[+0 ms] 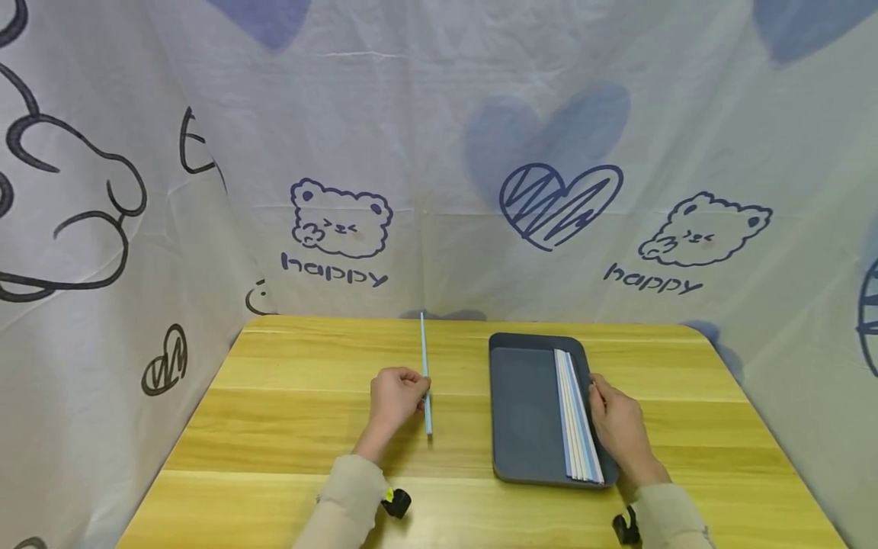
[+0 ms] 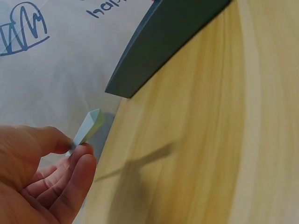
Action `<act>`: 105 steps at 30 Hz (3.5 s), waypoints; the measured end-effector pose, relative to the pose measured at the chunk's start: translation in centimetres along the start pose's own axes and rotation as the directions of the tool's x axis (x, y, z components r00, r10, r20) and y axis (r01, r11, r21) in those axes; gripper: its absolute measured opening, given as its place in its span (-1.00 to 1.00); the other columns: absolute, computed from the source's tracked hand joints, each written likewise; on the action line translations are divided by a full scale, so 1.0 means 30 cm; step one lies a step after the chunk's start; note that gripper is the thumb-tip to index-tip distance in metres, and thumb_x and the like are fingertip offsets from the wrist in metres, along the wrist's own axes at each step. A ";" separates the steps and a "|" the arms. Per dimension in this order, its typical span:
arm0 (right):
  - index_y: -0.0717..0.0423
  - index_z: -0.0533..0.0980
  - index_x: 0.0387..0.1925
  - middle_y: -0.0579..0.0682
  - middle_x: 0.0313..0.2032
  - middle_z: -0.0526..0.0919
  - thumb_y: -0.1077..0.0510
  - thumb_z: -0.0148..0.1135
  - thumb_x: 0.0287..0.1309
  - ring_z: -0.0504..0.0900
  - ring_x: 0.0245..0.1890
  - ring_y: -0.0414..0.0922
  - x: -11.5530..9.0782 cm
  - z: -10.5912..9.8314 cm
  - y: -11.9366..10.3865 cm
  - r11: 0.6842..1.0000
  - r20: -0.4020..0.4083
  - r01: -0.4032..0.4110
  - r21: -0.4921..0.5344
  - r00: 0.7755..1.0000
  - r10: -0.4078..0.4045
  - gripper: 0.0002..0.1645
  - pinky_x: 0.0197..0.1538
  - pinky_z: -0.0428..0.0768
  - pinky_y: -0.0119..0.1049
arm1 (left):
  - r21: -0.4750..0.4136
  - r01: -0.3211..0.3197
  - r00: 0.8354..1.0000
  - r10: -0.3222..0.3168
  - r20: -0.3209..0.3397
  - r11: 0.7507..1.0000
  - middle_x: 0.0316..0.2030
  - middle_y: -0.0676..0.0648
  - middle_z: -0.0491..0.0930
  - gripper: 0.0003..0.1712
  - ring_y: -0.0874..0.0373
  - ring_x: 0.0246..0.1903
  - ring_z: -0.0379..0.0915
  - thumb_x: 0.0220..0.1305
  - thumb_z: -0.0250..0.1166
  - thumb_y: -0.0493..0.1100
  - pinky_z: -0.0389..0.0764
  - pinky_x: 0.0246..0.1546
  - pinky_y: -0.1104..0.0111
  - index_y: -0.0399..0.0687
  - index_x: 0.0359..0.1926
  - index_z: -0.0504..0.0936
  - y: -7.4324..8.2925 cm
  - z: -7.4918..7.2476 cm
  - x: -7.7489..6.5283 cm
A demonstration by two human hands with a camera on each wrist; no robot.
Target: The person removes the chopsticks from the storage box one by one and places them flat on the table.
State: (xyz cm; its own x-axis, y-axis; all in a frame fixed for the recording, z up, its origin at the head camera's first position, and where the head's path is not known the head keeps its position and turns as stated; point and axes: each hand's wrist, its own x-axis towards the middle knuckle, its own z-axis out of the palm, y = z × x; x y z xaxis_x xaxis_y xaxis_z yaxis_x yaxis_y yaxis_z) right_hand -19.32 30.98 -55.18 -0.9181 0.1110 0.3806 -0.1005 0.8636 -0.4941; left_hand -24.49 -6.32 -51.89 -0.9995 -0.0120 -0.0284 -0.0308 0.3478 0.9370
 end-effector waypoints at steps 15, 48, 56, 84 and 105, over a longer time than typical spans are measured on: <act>0.35 0.55 0.29 0.18 -0.44 0.66 0.20 0.01 0.59 0.39 -0.57 -0.11 0.003 -0.008 -0.007 1.000 0.035 -0.019 -0.009 0.999 0.019 -0.57 -0.38 0.44 -0.19 | 0.077 -0.017 0.995 0.010 0.098 0.997 -0.63 -0.05 0.70 -0.84 0.17 -0.72 0.62 0.30 0.40 -0.29 0.63 -0.66 0.39 -0.28 -0.42 0.74 -0.026 0.050 -0.024; 0.36 0.56 0.27 0.30 -0.24 0.76 0.21 0.02 0.58 0.51 -0.49 -0.05 -0.001 -0.012 -0.012 1.000 0.019 -0.024 -0.002 1.000 0.024 -0.57 -0.32 0.54 -0.09 | 0.193 -0.024 0.993 0.001 0.116 0.981 -0.75 0.01 0.63 -0.83 0.25 -0.78 0.52 0.22 0.43 -0.28 0.57 -0.73 0.39 -0.20 -0.52 0.74 -0.049 0.075 -0.029; 0.36 0.56 0.28 0.21 -0.36 0.72 0.21 0.03 0.58 0.48 -0.52 -0.10 -0.005 -0.014 -0.015 1.000 0.018 -0.018 0.006 1.000 0.018 -0.57 -0.36 0.51 -0.16 | 0.197 0.008 0.992 -0.032 0.120 0.980 -0.72 0.00 0.64 -0.80 0.24 -0.75 0.54 0.24 0.46 -0.28 0.61 -0.69 0.40 -0.19 -0.53 0.71 -0.055 0.082 -0.025; 0.37 0.57 0.27 0.40 -0.02 0.75 0.23 0.06 0.56 0.56 -0.46 -0.06 -0.004 -0.015 -0.017 1.000 -0.003 -0.017 0.004 1.000 0.017 -0.58 -0.34 0.54 -0.16 | 0.121 -0.190 0.981 0.193 -0.010 0.974 -0.68 -0.08 0.70 -0.86 0.31 -0.75 0.51 0.26 0.36 -0.29 0.49 -0.64 0.46 -0.24 -0.42 0.76 0.147 0.231 -0.009; 0.37 0.53 0.31 0.41 -0.05 0.75 0.21 0.02 0.59 0.71 -0.35 0.14 -0.001 -0.008 -0.009 1.000 0.026 -0.027 0.005 0.999 0.027 -0.55 -0.26 0.66 0.01 | 0.057 -0.146 0.971 0.132 0.201 0.988 -0.69 -0.01 0.64 -0.81 0.30 -0.75 0.49 0.39 0.37 -0.24 0.55 -0.64 0.44 -0.28 -0.34 0.76 0.222 0.416 -0.078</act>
State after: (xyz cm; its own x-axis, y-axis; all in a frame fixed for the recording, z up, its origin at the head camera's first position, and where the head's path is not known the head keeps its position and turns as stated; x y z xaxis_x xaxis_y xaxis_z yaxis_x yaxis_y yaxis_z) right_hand -19.17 30.88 -54.87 -0.9300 0.1219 0.3468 -0.0770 0.8579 -0.5081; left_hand -22.37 7.71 -49.93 -0.9746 0.2226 0.0262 0.1155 0.3985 0.9099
